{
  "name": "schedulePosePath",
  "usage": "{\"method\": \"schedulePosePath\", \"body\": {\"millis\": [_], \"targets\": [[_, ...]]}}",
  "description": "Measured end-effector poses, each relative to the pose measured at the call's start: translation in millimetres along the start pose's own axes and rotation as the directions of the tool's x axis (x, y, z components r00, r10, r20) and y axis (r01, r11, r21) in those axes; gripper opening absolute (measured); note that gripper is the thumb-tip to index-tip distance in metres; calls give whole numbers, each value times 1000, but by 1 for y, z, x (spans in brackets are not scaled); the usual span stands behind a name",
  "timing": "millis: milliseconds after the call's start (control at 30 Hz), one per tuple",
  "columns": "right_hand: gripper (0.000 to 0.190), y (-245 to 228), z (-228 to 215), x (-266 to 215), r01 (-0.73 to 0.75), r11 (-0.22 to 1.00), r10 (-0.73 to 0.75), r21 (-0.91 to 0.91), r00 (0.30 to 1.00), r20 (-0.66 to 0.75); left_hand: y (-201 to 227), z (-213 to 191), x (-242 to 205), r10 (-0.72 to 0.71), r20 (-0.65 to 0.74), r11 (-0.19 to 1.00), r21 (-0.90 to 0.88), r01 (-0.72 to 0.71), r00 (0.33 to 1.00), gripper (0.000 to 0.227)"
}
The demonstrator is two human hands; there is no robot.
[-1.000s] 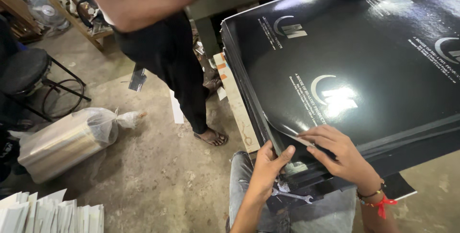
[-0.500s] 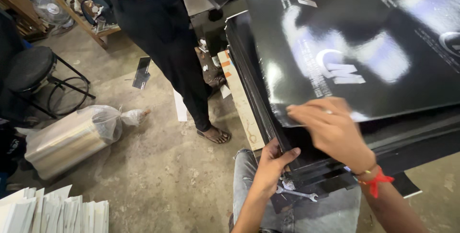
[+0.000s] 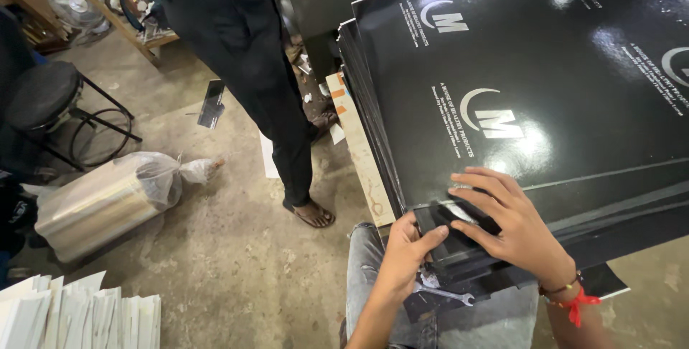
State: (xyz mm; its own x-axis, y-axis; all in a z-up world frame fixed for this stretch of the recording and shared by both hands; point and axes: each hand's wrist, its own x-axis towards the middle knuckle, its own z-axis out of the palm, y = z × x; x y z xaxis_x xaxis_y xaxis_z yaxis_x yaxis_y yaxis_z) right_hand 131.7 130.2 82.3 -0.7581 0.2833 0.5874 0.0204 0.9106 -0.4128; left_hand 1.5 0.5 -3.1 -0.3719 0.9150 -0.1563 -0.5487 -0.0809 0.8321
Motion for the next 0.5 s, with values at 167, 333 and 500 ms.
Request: {"method": "schedulePosePath", "body": {"millis": [167,333,500], "targets": [[36,6,10,-13,-63,993,58,-103,997,-49,-5,10,2,47,-47,995,-87,-51,998,27],[22,9,21,-33,-160,981,133,-109,966,-221,-12,17,2,110,-104,991,-59,-117,988,28],[42,13,11,-44,-107,994,99,-31,976,-196,-13,22,6,136,-134,990,-22,-140,982,28]]}}
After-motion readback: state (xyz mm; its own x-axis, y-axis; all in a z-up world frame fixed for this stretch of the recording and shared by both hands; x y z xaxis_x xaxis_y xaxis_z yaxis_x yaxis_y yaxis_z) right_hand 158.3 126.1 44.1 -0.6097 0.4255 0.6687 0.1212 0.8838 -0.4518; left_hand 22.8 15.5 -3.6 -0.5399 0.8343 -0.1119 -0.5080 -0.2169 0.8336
